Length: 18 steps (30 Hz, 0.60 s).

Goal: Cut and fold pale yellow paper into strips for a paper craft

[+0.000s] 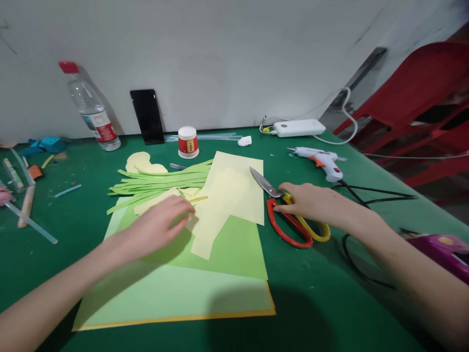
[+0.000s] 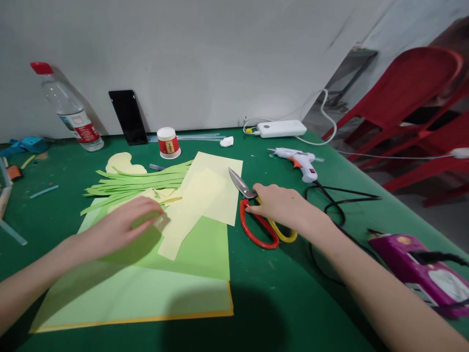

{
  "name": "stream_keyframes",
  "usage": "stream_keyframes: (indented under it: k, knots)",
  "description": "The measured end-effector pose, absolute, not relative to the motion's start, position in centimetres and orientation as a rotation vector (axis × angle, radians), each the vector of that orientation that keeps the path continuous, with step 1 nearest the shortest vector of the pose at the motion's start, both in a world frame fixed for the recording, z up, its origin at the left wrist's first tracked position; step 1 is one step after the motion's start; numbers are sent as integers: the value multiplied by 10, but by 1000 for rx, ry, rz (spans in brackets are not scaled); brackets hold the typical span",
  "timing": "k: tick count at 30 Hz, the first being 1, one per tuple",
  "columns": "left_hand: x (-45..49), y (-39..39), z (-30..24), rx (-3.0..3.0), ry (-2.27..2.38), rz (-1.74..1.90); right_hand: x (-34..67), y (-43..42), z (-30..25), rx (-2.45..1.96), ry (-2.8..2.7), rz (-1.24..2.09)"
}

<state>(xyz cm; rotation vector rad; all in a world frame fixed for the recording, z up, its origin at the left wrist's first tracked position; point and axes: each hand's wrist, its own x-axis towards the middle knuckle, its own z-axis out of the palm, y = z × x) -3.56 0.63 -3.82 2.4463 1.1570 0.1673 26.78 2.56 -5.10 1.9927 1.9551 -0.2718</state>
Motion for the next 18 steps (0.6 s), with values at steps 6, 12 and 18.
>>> stream_keyframes:
  k: [6, 12, 18]
  knots:
    - [-8, -27, -52, 2652, 988, 79, 265, 25, -48, 1994, 1968, -313]
    - [-13, -21, -62, 2731, 1071, -42, 256, 19, -48, 2022, 1990, -366]
    - [-14, -18, -68, 2767, 1092, -107, 256, 21, -52, 2174, 1864, -262]
